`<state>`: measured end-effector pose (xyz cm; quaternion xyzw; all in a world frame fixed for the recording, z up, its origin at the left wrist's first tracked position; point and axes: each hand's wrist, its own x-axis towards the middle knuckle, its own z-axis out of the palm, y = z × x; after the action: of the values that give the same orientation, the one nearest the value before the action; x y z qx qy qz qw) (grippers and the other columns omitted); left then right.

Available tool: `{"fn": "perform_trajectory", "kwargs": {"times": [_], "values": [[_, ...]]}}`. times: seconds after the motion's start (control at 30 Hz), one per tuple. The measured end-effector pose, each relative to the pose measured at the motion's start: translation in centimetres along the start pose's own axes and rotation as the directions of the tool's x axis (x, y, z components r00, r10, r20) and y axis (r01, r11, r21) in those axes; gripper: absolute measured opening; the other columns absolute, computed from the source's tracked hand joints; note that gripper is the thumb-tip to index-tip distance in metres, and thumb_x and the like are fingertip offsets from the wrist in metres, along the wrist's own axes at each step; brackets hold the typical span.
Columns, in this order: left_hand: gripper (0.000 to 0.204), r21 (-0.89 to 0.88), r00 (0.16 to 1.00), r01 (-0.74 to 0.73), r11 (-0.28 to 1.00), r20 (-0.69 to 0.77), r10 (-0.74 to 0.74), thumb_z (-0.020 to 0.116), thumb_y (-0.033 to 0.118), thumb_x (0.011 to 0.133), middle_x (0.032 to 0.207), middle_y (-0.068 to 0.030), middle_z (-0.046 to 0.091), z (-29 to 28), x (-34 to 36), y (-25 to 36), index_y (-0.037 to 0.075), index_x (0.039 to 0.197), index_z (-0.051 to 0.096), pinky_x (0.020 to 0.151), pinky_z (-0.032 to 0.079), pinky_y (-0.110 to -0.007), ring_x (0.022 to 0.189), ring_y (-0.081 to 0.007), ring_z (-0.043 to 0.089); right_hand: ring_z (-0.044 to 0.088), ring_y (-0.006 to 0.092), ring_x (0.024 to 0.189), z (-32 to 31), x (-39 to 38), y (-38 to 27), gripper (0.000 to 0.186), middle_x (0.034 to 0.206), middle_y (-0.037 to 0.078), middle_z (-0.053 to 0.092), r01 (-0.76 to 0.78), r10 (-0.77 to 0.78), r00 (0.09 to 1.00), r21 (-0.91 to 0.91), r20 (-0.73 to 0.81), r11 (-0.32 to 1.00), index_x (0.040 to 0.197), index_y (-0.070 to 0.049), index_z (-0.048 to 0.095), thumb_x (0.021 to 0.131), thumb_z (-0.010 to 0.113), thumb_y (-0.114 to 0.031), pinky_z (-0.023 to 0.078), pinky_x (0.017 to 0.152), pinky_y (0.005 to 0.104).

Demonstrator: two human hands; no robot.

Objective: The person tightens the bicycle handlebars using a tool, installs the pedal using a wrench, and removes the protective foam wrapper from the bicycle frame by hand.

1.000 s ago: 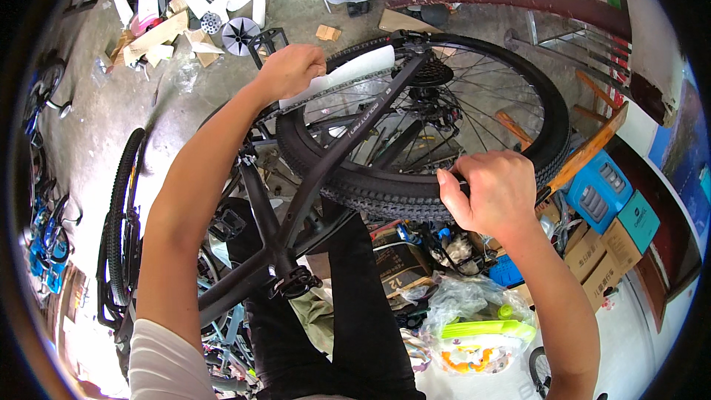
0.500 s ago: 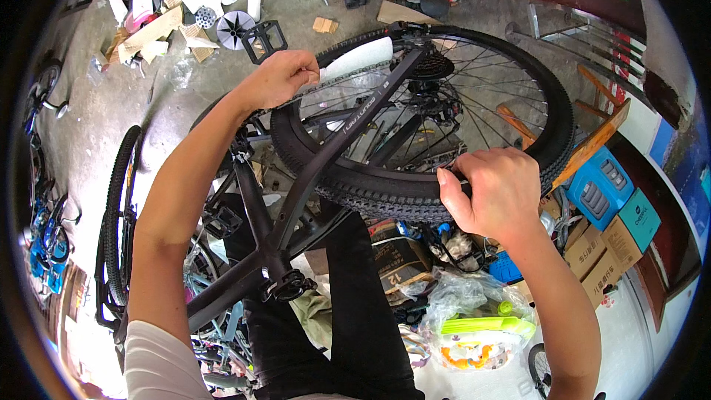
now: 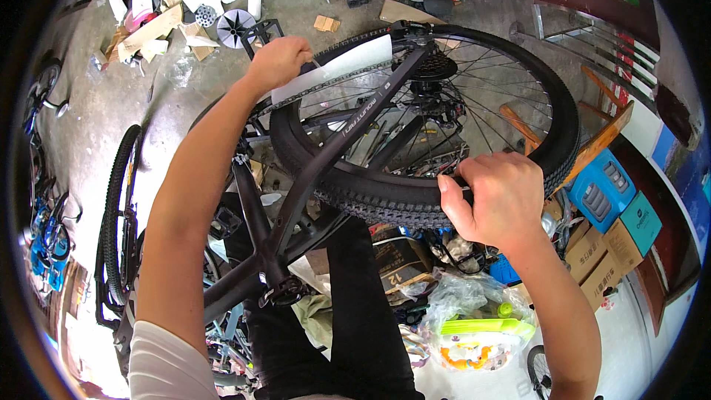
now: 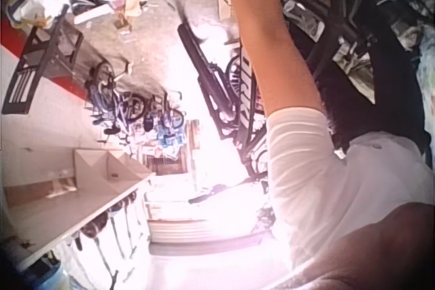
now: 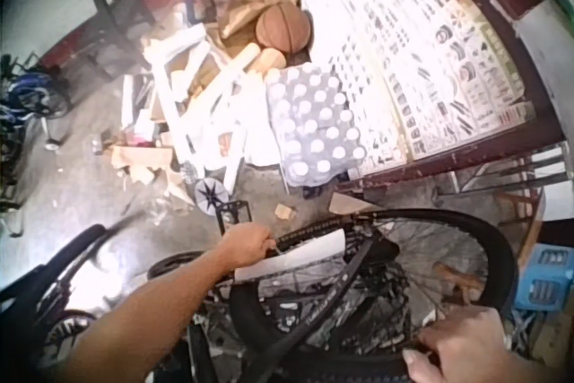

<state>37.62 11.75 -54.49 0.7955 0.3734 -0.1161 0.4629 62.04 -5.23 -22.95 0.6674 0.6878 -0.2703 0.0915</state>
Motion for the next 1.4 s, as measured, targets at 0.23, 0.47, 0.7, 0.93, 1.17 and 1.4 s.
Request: {"fn": "perform_trajectory", "kwargs": {"times": [0.23,0.47,0.7,0.93,1.17,1.4], "values": [[0.027,0.084,0.971,0.099,0.992,0.212,-0.115,0.060,0.031,0.097,0.108,-0.0171,0.072,1.1,2.4,-0.7,0.009,0.103,0.074,0.087,0.055,-0.051,0.109,-0.0371,0.067,0.060,0.0306,0.055,0.0,0.2,-0.2,0.030,0.060,0.009,0.061,0.006,-0.006,1.000,0.019,0.000,1.000,0.066,-0.007,0.067,0.080,0.070,-0.032,0.047,0.056,0.0414],[0.019,0.000,0.988,-0.036,0.999,-0.149,0.036,0.067,0.021,0.092,0.104,-0.0129,0.075,-1.1,-1.9,2.1,0.010,0.106,0.075,0.086,0.056,-0.042,0.098,-0.0334,0.071,0.060,0.0309,0.055,-0.1,-0.1,0.2,0.031,0.059,0.010,0.060,0.012,-0.012,1.000,-0.005,0.001,1.000,0.065,-0.006,0.066,0.081,0.069,-0.033,0.047,0.056,0.0418],[0.034,-0.162,0.983,-0.109,0.981,0.131,0.131,0.080,0.019,0.080,0.100,-0.0141,0.077,-1.2,-2.6,1.2,0.004,0.110,0.075,0.085,0.057,-0.037,0.092,-0.0277,0.074,0.059,0.0320,0.054,-0.2,0.1,-0.1,0.032,0.058,0.010,0.059,-0.003,0.002,1.000,0.019,0.014,1.000,0.065,-0.006,0.066,0.081,0.069,-0.033,0.047,0.056,0.0422],[0.031,-0.157,0.975,-0.183,0.971,0.097,0.199,0.080,0.021,0.079,0.090,-0.0116,0.077,-1.2,-1.9,1.1,0.005,0.104,0.075,0.077,0.057,-0.038,0.083,-0.0287,0.075,0.061,0.0335,0.059,-0.4,0.3,-0.3,0.029,0.063,0.011,0.063,0.001,-0.002,0.998,0.009,0.070,1.000,0.068,-0.005,0.066,0.086,0.062,-0.028,0.046,0.058,0.0432],[0.019,-0.003,0.895,-0.443,0.896,0.046,0.443,0.078,0.023,0.081,0.075,-0.0088,0.073,-1.7,-0.5,1.7,0.006,0.085,0.071,0.065,0.054,-0.043,0.072,-0.0329,0.070,0.061,0.0324,0.056,-0.4,0.3,-0.2,0.031,0.059,0.011,0.060,0.004,-0.005,1.000,0.029,0.030,1.000,0.065,-0.006,0.065,0.084,0.067,-0.031,0.047,0.056,0.0432],[0.012,0.007,0.915,-0.390,0.921,0.115,0.387,0.072,0.016,0.078,0.077,-0.0145,0.070,-1.3,0.6,1.6,0.005,0.082,0.072,0.067,0.054,-0.043,0.074,-0.0362,0.069,0.060,0.0321,0.056,-0.5,0.3,-0.3,0.031,0.059,0.011,0.061,0.008,-0.009,0.999,0.022,0.045,1.000,0.066,-0.006,0.066,0.085,0.067,-0.031,0.047,0.056,0.0430]]}}
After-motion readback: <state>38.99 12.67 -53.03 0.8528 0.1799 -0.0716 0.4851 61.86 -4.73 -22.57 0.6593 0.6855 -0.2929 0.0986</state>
